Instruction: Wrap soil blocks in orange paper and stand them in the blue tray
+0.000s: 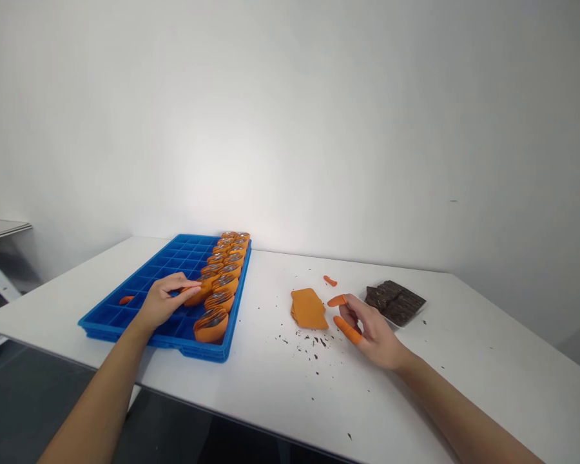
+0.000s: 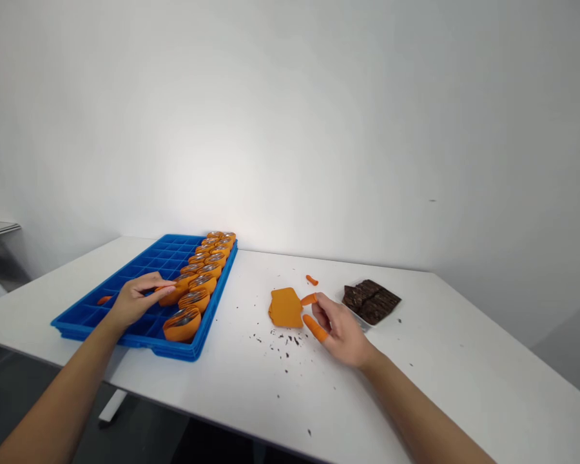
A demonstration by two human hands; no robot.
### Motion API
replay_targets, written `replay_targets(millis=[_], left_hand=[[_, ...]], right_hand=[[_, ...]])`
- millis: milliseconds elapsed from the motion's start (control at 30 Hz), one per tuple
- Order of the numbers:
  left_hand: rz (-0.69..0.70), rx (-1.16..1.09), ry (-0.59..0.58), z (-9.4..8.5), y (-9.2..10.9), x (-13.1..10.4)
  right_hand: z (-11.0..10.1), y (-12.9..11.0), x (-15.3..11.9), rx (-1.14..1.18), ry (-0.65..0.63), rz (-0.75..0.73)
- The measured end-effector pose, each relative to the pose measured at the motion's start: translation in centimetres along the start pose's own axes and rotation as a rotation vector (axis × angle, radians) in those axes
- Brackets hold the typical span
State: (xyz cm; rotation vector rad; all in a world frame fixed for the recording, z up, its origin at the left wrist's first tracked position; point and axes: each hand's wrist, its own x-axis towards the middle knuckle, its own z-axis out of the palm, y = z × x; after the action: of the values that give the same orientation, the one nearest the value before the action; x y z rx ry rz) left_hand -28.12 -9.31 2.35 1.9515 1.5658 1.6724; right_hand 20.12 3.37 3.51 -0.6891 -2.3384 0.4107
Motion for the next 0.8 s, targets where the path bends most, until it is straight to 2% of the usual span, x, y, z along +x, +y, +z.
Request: replay_targets(millis=[200, 333, 633, 800], left_hand=[[-0.05, -0.082, 0.022, -0.24, -0.03, -0.37], [-0.093, -0.115, -0.032, -0.06, 0.1, -0.43], [0.052, 0.066, 0.069, -0.12, -0.54, -0.28], [0.092, -0.004, -0.004, -0.09, -0.89, -0.36]], right_hand=[[0.01, 0.35, -0.22, 0.0, -0.001, 0.021], [0.02, 0.42, -0.23, -0.004, 0.001, 0.018], [0.12, 0.08, -0.07, 0.011, -0.002, 0.012], [0.17, 0.42, 0.01, 0.02, -0.007, 0.027]])
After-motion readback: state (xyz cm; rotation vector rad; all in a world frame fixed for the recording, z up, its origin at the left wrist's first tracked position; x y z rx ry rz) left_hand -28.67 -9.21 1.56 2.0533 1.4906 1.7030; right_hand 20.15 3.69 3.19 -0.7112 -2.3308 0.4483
